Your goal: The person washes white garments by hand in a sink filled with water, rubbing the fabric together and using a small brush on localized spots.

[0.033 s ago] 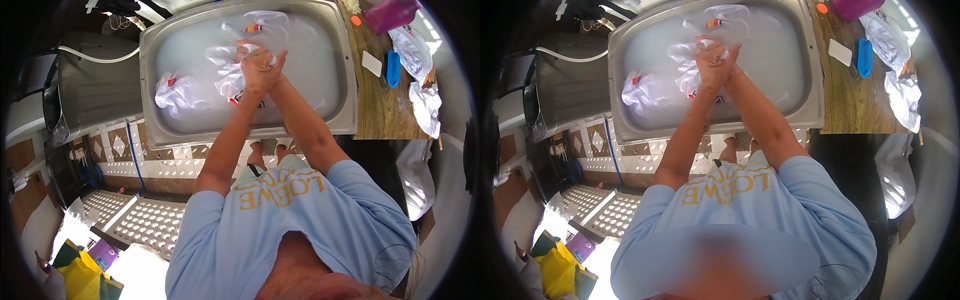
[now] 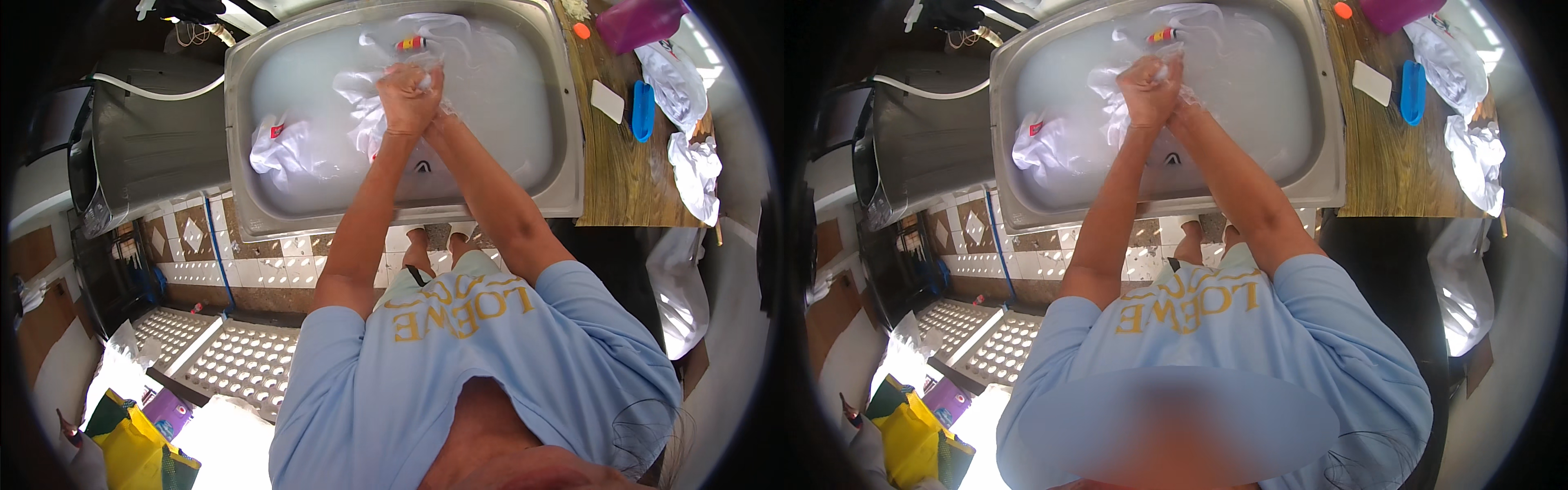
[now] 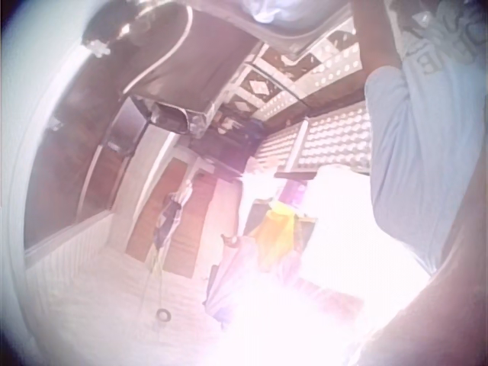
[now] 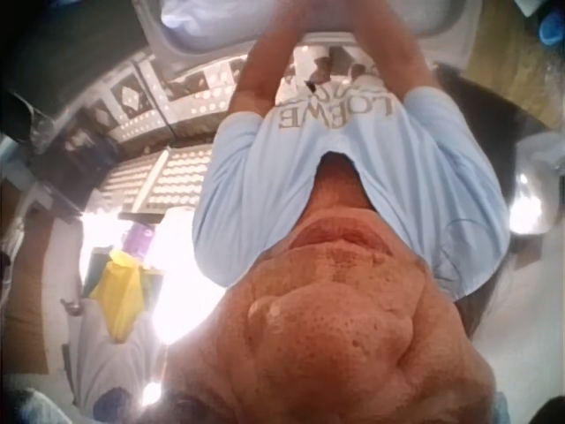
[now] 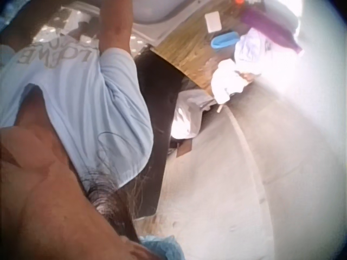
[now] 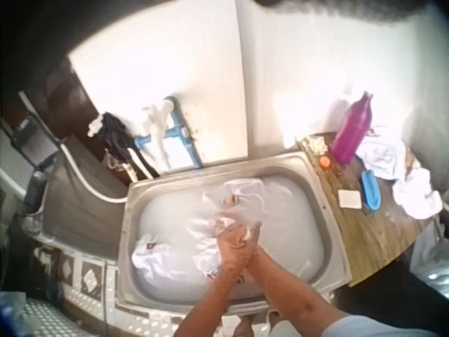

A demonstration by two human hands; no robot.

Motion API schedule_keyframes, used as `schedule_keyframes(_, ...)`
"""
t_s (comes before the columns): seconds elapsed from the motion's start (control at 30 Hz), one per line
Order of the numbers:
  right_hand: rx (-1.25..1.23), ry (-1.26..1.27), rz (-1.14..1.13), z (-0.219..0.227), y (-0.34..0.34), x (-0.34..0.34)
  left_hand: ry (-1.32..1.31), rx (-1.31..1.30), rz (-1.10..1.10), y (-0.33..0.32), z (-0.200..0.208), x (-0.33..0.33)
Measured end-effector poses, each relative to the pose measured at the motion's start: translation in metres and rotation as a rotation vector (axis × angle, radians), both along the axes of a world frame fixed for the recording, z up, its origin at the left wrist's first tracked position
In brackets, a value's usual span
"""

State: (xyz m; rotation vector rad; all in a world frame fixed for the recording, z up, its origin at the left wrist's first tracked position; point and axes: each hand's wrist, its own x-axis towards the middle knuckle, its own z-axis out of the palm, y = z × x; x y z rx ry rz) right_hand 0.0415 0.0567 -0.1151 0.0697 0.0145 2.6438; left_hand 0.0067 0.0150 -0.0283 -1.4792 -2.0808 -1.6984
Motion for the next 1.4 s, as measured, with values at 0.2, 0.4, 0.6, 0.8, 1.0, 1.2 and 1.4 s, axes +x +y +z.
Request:
schedule_keyframes(0.2,-0.005,-0.584,0.039,0.060,-0.009,0.001,-0.037,-0.018,0.089,0.009,-0.018,-0.036)
schedule_keyframes(0.4,0.086,-0.856,0.105,0.065,-0.014,-0.004,-0.174,-0.048,0.165,-0.011,-0.029,-0.056)
schedule_keyframes(0.6,0.563,-1.179,-0.170,0.055,0.030,0.033,-0.038,-0.437,0.223,-0.033,-0.051,-0.072)
schedule_keyframes(0.8,0.950,-1.300,-0.168,0.043,0.028,0.032,-0.413,-0.585,0.042,-0.041,-0.055,-0.084)
schedule_keyframes(1.0,0.242,-0.661,0.069,0.032,0.034,0.026,-0.983,0.198,-0.428,-0.015,0.018,0.010)
schedule_keyframes(1.2,0.574,-0.343,-0.067,-0.008,0.026,0.034,0.080,-0.048,-0.003,0.006,0.003,0.061)
schedule_keyframes(1.4,0.405,-0.964,-0.028,0.057,-0.002,0.008,-0.361,-0.446,0.158,0.016,-0.025,-0.040)
